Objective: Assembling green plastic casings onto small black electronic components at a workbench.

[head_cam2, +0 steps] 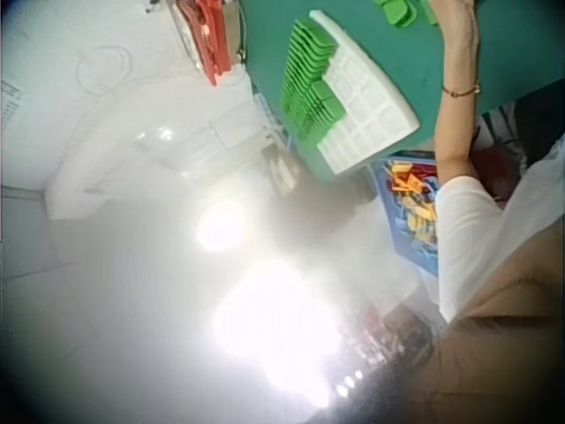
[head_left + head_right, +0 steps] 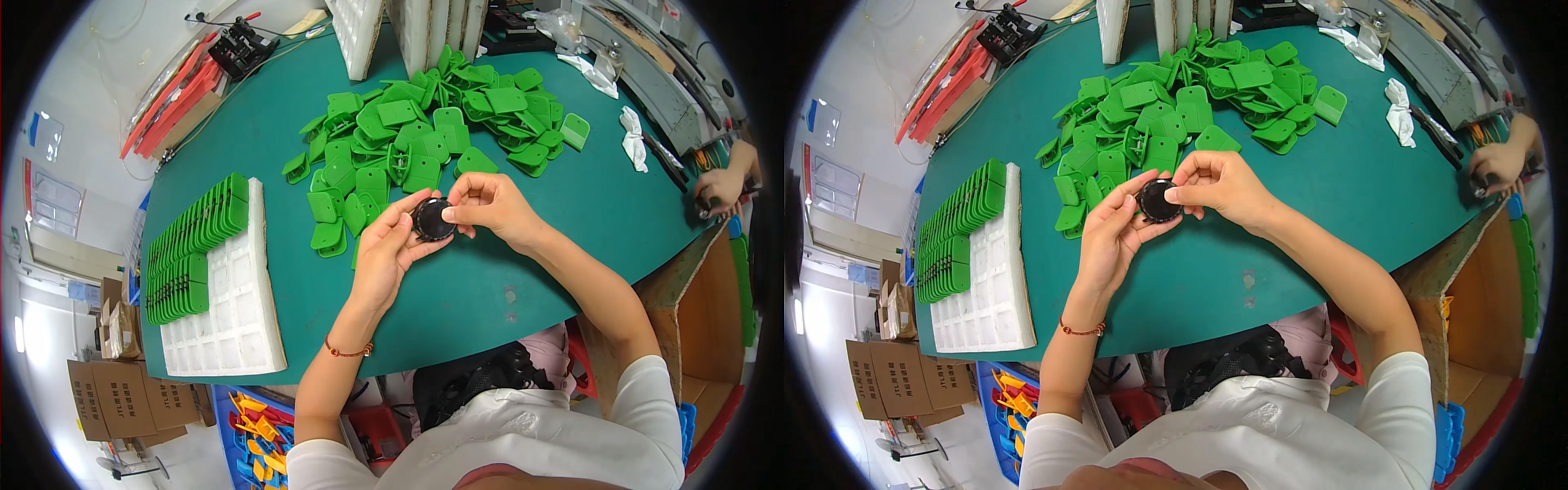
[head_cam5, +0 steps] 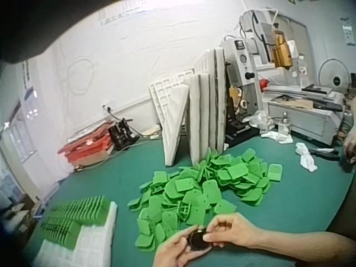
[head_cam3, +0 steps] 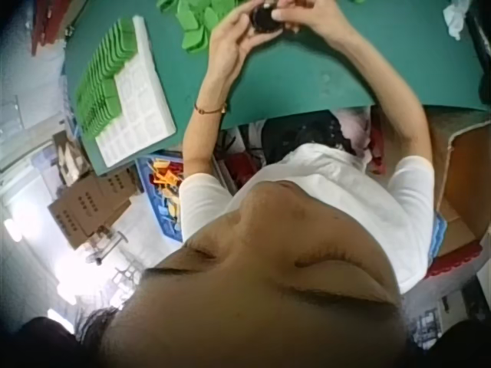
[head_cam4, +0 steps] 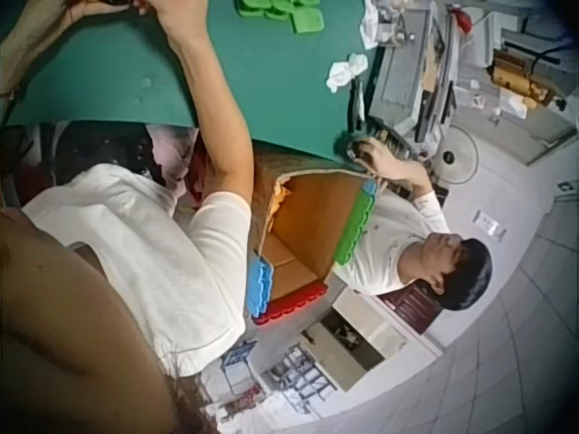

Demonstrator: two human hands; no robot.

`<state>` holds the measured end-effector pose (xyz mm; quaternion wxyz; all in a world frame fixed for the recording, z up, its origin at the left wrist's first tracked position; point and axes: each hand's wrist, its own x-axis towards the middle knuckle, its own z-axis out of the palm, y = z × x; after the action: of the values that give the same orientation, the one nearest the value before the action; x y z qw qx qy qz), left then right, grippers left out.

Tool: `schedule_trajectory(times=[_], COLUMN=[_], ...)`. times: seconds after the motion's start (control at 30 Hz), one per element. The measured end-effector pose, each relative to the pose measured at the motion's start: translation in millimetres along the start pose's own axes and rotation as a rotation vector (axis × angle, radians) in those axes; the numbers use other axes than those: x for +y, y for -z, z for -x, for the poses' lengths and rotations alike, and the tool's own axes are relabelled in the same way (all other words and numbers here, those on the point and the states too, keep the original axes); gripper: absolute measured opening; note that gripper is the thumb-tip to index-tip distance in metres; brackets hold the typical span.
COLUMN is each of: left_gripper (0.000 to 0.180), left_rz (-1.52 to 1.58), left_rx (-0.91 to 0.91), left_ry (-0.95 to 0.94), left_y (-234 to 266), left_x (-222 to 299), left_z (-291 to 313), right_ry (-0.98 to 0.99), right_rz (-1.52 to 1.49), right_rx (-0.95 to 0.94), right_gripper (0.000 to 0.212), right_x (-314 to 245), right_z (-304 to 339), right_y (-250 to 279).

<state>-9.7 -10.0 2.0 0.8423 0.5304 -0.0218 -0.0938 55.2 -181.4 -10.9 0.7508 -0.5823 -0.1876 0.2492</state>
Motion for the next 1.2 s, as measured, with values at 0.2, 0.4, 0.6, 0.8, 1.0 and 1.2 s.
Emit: schedule_trajectory(times=[0.2,0.4,0.6,0.8,1.0,1.2], left_gripper=[0.032,0.043,0.047,0.039,0.019,0.022], left_rz=[-0.114,-0.162,-0.280,-0.535,-0.744,-0.899], left_rx=[0.029,-0.005,-0.037,-0.027,-0.014,-0.020], left_ry=[-0.012,-0.121,-0.272,-0.415,-0.574,-0.755], left_y=[-6,-6,-14,-11,-9,-12], left_x=[-2,-8,-12,-19,-23,-25], left_z=[1,1,4,4,6,5], right_ry=[0.013,0.031,0.193,0.405,0.513,0.592], right_rz=[-0.003,0.045,0.094,0.378,0.402,0.340], right_rx=[0.006,0.001,0.022,0.010,0.009,0.061], right_gripper=[0.014,0.021,0.029,0.028,0.017,0.014], right_x=[4,7,12,10,4,9], right_z=[0,0,-1,0,10,13], right_y=[2,6,3,2,-10,-11])
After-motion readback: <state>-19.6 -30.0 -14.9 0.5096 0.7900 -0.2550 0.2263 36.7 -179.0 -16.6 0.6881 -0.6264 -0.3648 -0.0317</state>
